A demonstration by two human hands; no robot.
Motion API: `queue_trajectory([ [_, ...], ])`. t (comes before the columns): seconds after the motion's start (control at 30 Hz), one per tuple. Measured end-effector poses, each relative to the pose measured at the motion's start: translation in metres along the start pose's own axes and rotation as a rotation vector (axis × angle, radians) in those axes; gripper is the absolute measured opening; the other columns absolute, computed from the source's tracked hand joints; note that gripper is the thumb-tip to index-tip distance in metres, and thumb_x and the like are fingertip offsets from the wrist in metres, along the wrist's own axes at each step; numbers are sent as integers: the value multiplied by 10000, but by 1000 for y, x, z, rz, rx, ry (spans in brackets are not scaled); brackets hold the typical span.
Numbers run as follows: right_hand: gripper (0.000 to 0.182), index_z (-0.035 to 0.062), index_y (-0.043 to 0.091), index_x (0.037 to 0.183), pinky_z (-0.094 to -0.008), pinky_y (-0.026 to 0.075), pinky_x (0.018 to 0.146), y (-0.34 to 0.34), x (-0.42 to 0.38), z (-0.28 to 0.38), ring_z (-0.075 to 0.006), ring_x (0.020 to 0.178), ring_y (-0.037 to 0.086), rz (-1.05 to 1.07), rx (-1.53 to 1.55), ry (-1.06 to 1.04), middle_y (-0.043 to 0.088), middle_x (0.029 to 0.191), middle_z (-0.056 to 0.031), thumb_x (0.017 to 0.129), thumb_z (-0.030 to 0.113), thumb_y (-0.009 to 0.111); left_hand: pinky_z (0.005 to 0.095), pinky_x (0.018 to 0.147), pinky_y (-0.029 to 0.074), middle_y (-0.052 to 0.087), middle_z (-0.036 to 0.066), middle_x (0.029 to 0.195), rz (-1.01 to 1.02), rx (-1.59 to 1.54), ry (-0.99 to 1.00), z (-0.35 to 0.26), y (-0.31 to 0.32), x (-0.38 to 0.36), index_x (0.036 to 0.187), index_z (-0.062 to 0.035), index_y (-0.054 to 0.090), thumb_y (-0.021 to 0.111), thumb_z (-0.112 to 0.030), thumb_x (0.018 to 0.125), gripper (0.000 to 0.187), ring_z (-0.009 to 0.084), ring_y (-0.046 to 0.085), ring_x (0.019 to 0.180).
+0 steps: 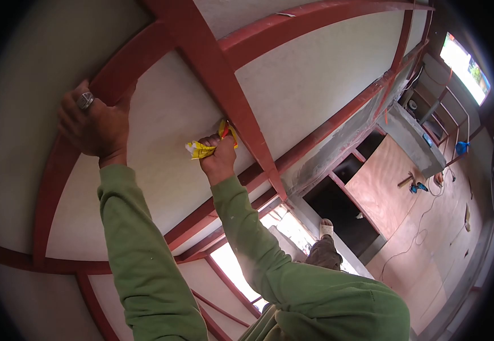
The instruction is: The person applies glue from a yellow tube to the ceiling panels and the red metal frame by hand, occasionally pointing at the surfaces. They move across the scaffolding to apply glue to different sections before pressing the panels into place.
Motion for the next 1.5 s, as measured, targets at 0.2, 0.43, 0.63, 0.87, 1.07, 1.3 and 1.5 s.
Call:
queue_trajectory([
  [0.2, 168, 94, 411, 873, -310, 388, 516, -2, 1, 0, -135, 532, 391, -55, -22, -5, 386, 651, -13, 952, 240, 436, 390, 663, 428, 548, 44, 897, -39, 24, 40, 1, -1, 1, 922, -130, 600, 579, -822, 617, 756, 251, 566, 820],
  [0.43, 169, 81, 398, 876, -321, 391, 517, 2, 0, 2, -145, 547, 404, -21, -45, -28, 394, 665, -27, 953, 230, 421, 391, 650, 419, 542, 40, 877, -36, 17, 41, 2, 1, 3, 911, -131, 600, 561, -834, 617, 763, 247, 555, 784],
  [0.63, 176, 79, 404, 867, -332, 393, 519, -2, 5, 6, -153, 540, 403, -54, -69, -68, 395, 657, -30, 959, 228, 409, 383, 641, 412, 545, 39, 875, -13, 41, 26, 0, 1, 4, 909, -137, 604, 582, -826, 609, 752, 244, 558, 787],
  [0.87, 170, 79, 430, 913, -355, 409, 530, -5, 6, 8, -161, 545, 418, -124, -51, -66, 415, 675, -34, 966, 240, 423, 383, 638, 407, 548, 38, 873, -23, 19, 24, 0, 2, 3, 905, -142, 607, 566, -830, 621, 745, 246, 560, 783],
  [1.07, 176, 75, 443, 934, -379, 447, 561, -12, 10, 12, -167, 557, 436, -191, -88, -132, 435, 692, -35, 957, 250, 443, 386, 641, 407, 547, 40, 873, -18, 13, 21, 1, 0, 4, 901, -142, 606, 564, -829, 625, 741, 248, 560, 786],
  [1.3, 222, 92, 431, 859, -313, 392, 516, -31, 2, 14, -132, 528, 390, -11, -122, -62, 383, 637, -10, 953, 292, 452, 391, 644, 405, 540, 39, 874, -33, 6, 32, 1, 2, 3, 919, -146, 598, 576, -828, 614, 747, 251, 555, 797],
  [1.5, 185, 110, 412, 791, -275, 371, 512, -9, -5, 7, -101, 494, 355, 51, -41, -41, 350, 597, 14, 941, 217, 423, 400, 669, 411, 535, 44, 912, 37, 15, -20, 1, -1, 3, 938, -144, 597, 630, -795, 593, 738, 257, 551, 840],
])
Point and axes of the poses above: each hand's wrist, its own x-axis towards the middle knuckle, its own y-axis out of the palm, z = x × y, the point moved 6 cm from there along x, towards the middle knuckle
